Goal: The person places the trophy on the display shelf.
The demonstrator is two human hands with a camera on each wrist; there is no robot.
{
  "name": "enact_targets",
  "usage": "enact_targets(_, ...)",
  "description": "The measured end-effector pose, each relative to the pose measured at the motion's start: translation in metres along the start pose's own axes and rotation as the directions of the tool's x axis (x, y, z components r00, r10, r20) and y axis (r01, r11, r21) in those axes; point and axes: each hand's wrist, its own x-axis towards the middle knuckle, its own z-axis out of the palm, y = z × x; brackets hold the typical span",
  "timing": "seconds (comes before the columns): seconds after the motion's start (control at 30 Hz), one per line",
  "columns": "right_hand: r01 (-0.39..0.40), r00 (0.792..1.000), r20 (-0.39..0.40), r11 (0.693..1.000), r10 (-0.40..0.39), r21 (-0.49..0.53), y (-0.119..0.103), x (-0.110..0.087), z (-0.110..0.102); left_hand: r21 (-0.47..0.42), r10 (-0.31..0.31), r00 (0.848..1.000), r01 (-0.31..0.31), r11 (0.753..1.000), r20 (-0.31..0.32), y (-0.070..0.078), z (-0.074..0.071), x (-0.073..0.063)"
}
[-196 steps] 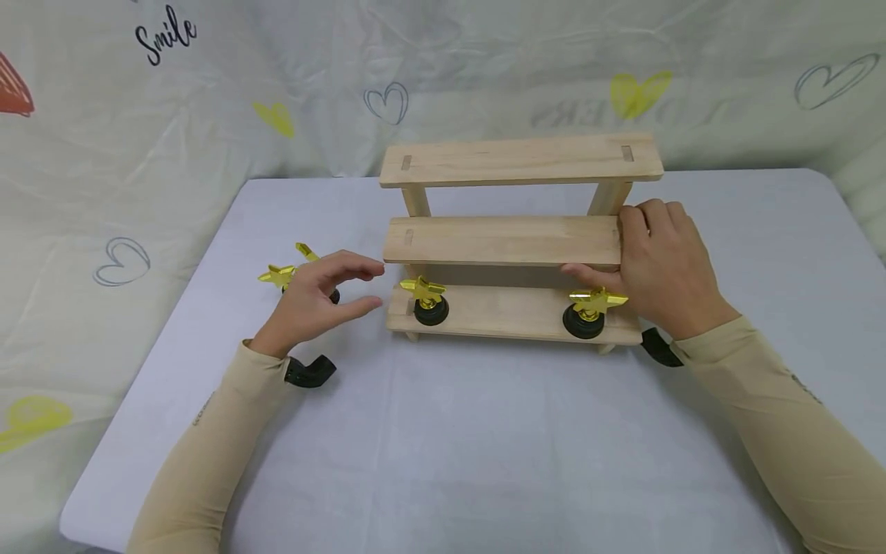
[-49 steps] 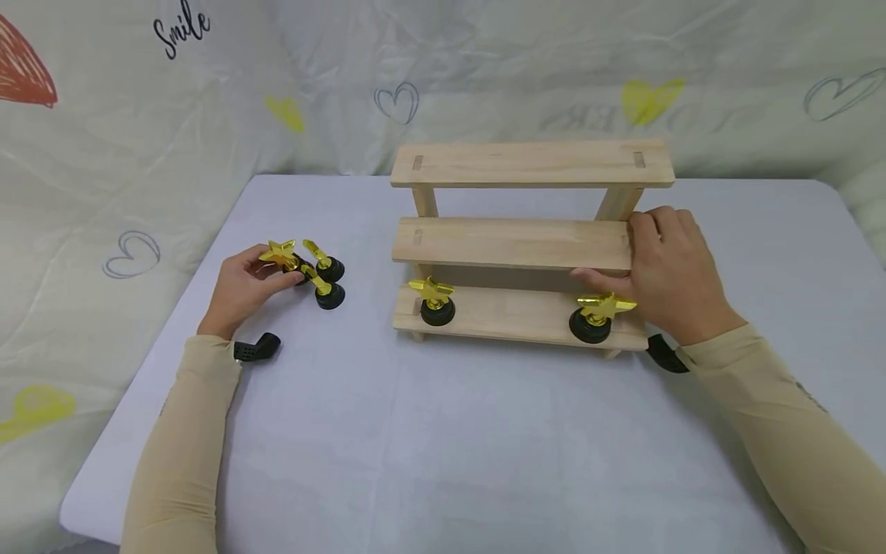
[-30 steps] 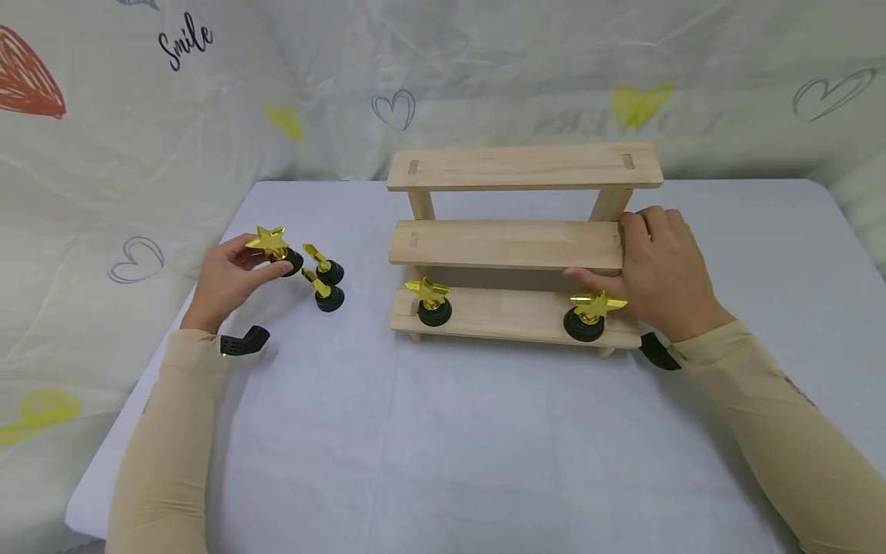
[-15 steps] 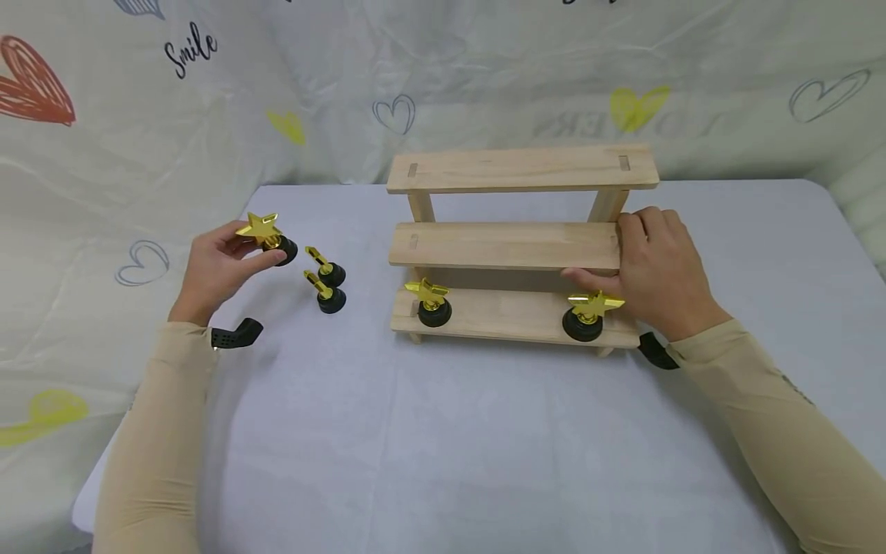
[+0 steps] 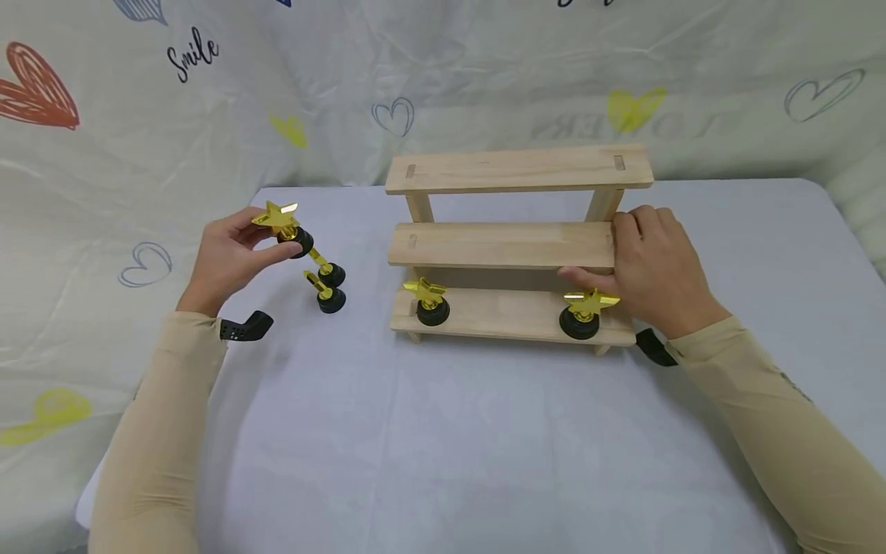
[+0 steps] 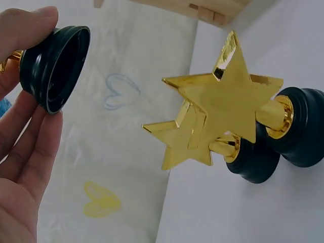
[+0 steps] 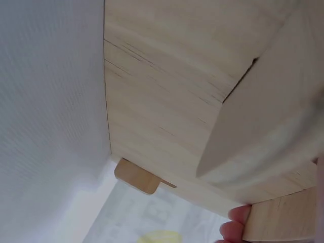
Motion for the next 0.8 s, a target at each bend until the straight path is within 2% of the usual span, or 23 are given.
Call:
enact_targets(0.2, 0.028, 1.000, -0.004, 0.999, -0.028, -0.020, 0.001, 0.001, 0.000, -0.036, 0.060, 0.998, -0.060, 0.998, 0.027, 0.017, 0.007, 0.005)
enact_targets(0.4, 0.009, 1.000, 0.001, 1.000, -0.009, -0.014, 0.001, 0.001, 0.000, -0.100, 0.128, 0.989, -0.120, 0.988, 0.070, 0.032, 0.015, 0.015)
enact_targets(0.8, 0.013, 1.000, 0.009, 1.000, -0.012, -0.023, 0.001, 0.001, -0.001, -0.029, 0.156, 0.975, -0.153, 0.988, 0.161, 0.059, 0.034, 0.025)
